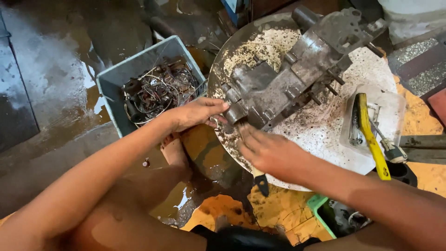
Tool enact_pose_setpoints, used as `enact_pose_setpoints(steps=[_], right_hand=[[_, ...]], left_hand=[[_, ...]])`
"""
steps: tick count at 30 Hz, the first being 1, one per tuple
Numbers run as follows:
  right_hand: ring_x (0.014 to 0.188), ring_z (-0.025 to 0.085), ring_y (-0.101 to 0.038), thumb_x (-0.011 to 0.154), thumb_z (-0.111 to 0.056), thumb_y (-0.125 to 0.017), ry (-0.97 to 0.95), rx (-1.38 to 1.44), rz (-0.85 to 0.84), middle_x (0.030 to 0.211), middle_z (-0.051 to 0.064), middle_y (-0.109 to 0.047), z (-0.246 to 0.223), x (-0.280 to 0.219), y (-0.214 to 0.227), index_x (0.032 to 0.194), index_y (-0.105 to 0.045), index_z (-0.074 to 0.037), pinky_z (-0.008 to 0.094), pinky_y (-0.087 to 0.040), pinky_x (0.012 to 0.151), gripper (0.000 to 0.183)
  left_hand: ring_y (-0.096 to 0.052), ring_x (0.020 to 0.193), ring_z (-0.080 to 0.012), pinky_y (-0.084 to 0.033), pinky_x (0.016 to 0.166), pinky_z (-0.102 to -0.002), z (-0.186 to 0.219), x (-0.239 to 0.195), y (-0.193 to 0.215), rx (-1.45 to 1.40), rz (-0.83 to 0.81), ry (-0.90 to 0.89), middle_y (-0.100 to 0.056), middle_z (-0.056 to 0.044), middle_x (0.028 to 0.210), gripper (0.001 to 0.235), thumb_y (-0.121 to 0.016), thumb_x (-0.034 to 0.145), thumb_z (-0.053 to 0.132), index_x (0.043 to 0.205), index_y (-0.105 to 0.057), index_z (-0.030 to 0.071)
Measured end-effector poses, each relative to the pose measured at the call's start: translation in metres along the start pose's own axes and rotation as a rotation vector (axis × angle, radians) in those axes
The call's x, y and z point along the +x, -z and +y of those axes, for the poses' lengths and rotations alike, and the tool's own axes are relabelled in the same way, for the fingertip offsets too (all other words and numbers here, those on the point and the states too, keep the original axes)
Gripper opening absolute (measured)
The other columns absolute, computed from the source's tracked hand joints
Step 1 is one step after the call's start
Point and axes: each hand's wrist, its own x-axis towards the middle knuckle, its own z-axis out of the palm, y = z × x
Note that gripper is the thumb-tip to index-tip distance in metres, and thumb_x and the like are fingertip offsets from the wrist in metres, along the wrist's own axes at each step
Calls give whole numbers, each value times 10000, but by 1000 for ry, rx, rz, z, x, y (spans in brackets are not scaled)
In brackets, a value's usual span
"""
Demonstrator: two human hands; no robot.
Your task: Final scrubbing and cleaning of a motorcycle engine casing using a brush and a small scraping tool to remove residue.
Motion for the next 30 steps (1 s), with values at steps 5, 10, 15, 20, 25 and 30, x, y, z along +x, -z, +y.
enact_pose_setpoints(steps=[5,10,15,20,25,30], right_hand=[[1235,360,-629,839,90,-670,-98,293,197,1228,218,-656,24,1,-18,1216,-616,41,408,-552,988,384],[1107,301,-690,918,66,-547,-225,657,84,1116,165,-683,39,6,-1,1278,-599,-14,363,-581,953,373],[831,377,-724,824,-99,-710,-321,277,182,951,118,-673,69,17,10,1111,-609,-99,468,-590,715,304],[691,275,-695,896,-101,-603,-443,812,131,824,143,-720,60,27,27,1067,-718,-31,364,-565,699,217],[890,357,-756,824,50,-665,-437,244,210,1041,163,-713,90,22,17,1086,-699,-46,421,-616,730,281],[709,336,-739,893,-39,-594,-490,923,192,789,184,-755,69,32,41,951,-772,-15,410,-571,760,188]], left_hand=[[-708,1114,-288,-572,933,-406,-12,16,9,40,61,-78,-625,-160,1292,309,-599,1004,373,1118,-677,96],[-720,1012,-285,-601,894,-415,3,11,6,191,117,-109,-697,-173,1071,321,-638,1004,344,1167,-679,71],[-693,1013,-305,-608,901,-426,23,6,6,160,96,-10,-655,-187,1104,368,-577,1025,359,1200,-643,42],[-670,877,-210,-632,791,-339,2,40,9,76,84,27,-604,-79,952,302,-577,1011,318,1130,-660,54],[-628,764,-138,-647,745,-321,32,10,-3,10,95,16,-507,-4,840,284,-627,934,267,1116,-652,50],[-717,743,-252,-675,804,-425,23,21,4,-97,91,12,-556,-79,780,210,-651,904,175,1051,-672,26]])
